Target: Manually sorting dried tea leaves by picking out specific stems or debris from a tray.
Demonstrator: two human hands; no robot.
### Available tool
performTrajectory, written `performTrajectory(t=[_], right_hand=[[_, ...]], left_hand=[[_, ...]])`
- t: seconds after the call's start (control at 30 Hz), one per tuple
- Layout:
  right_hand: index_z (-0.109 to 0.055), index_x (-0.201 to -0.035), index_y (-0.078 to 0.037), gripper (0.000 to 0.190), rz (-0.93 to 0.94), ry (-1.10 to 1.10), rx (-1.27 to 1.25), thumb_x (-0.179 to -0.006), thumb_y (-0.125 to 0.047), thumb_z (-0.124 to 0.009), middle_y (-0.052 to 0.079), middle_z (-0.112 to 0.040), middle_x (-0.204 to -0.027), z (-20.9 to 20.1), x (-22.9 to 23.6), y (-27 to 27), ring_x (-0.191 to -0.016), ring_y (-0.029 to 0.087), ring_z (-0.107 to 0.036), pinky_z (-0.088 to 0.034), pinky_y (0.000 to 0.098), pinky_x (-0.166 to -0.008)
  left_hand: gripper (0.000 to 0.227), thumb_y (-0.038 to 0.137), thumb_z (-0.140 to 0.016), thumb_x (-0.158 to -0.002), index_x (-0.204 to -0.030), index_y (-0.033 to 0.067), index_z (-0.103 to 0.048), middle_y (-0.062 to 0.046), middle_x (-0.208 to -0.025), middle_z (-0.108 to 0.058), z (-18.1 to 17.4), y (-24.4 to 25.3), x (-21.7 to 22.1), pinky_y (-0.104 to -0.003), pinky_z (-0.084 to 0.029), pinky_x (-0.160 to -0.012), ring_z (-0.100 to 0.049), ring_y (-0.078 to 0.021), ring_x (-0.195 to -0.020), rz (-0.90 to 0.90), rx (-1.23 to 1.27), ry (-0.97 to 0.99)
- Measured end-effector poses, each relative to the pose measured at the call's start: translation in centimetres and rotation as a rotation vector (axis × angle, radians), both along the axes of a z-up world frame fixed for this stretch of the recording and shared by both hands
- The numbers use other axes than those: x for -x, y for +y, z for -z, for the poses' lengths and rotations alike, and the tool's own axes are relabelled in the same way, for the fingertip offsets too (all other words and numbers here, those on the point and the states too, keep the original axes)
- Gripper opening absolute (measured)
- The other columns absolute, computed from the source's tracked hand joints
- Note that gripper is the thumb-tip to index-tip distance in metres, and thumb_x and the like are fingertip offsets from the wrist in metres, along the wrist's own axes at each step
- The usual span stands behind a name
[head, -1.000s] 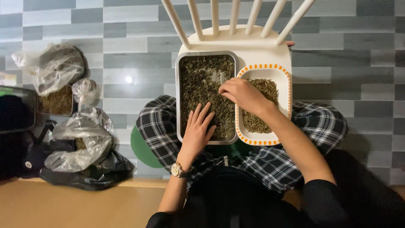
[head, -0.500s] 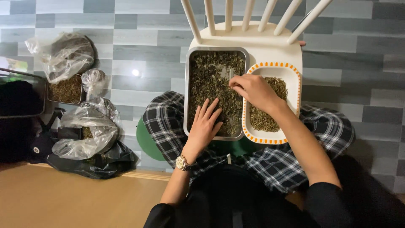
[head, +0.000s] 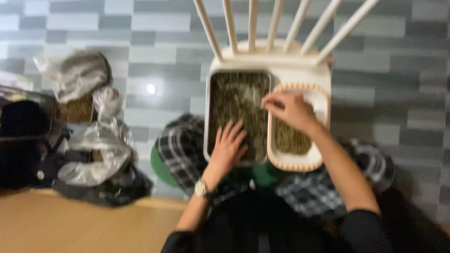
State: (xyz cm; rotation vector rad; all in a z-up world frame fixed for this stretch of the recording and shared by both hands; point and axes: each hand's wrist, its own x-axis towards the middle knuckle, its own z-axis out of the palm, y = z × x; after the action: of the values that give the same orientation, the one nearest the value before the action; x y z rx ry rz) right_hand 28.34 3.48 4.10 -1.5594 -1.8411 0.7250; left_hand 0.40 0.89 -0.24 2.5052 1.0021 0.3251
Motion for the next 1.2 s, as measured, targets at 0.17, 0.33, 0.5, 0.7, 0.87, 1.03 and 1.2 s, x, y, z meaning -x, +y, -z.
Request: performTrajectory(t=[0.17,0.33,0.5,0.7,0.87,1.03,1.2], right_hand=[[-0.079,-0.102,-0.015,0.012,0.061,-0.034,0.027,-0.091,-0.018,-0.076,0.002,-0.08,-0.097,-0.4,0.4,-1.4,-0.083,0.016,-0.077,-0.06,0.03,-0.073],[-0.074,-0.109,-0.009,0.017,0.026,-0.014,-0.059,-0.094,-0.017,-0.074,0.007,-0.078,-0.099,-0.9,2.8,-3.8,-0.086,0.019,-0.077,-0.061,0.0327,-0.075],[-0.073,-0.113,-0.008,0.023,-0.058,-0.144,-0.087,-0.093,-0.02,-0.075,0.008,-0.077,-0.103,0.7,4.3,-4.4,-0.088,0.022,-0.075,-0.061,0.0361,-0.079],[-0.074,-0.111,-0.009,0.024,-0.004,-0.189,-0.044,-0.092,-0.023,-0.075,0.01,-0.076,-0.105,0.0,3.1,-5.7,-0.087,0.024,-0.074,-0.06,0.0378,-0.081],[-0.074,-0.109,-0.008,0.02,0.018,-0.157,-0.114,-0.094,-0.022,-0.075,0.011,-0.076,-0.105,-0.2,0.3,-5.8,-0.092,0.026,-0.073,-0.058,0.038,-0.083],[-0.075,-0.107,-0.006,0.016,0.091,-0.173,-0.114,-0.095,-0.017,-0.075,0.012,-0.075,-0.098,-1.1,-1.5,-4.2,-0.088,0.026,-0.072,-0.056,0.0387,-0.081],[-0.074,-0.106,-0.004,0.016,0.127,-0.095,-0.099,-0.095,-0.016,-0.075,0.011,-0.075,-0.098,-1.3,-2.1,-2.9,-0.084,0.025,-0.072,-0.057,0.0375,-0.078]], left_hand=[[0.052,0.028,-0.071,-0.09,-0.137,0.0098,-0.057,-0.011,-0.158,-0.042,0.5,0.1,0.0,-0.057,-0.028,-0.119,-0.035,-0.0375,-0.147,0.0,-0.123,-0.013],[0.047,0.025,-0.071,-0.091,-0.134,0.0091,-0.059,-0.011,-0.148,-0.053,-0.8,-0.5,0.7,-0.052,-0.035,-0.117,-0.045,-0.0328,-0.14,-0.023,-0.159,-0.074],[0.022,0.018,-0.071,-0.096,-0.112,0.006,-0.063,-0.009,-0.113,-0.061,0.8,2.9,1.5,-0.041,-0.049,-0.09,-0.058,-0.0289,-0.109,-0.056,-0.118,-0.106],[0.018,0.018,-0.072,-0.094,-0.089,0.0063,-0.058,-0.009,-0.092,-0.058,0.6,8.1,0.6,-0.044,-0.051,-0.077,-0.06,-0.0311,-0.091,-0.087,-0.224,-0.18],[0.014,0.013,-0.069,-0.092,-0.097,0.004,-0.059,-0.011,-0.097,-0.058,0.1,11.3,-1.9,-0.045,-0.052,-0.08,-0.061,-0.0325,-0.094,0.102,-0.241,-0.217],[0.011,0.015,-0.068,-0.093,-0.099,0.0067,-0.063,-0.01,-0.098,-0.059,1.8,13.9,-4.7,-0.044,-0.054,-0.083,-0.062,-0.0301,-0.098,0.189,-0.243,-0.147],[0.014,0.017,-0.071,-0.09,-0.094,0.0058,-0.064,-0.01,-0.1,-0.059,1.9,14.9,-5.8,-0.043,-0.054,-0.084,-0.062,-0.0299,-0.1,0.242,-0.273,-0.108]])
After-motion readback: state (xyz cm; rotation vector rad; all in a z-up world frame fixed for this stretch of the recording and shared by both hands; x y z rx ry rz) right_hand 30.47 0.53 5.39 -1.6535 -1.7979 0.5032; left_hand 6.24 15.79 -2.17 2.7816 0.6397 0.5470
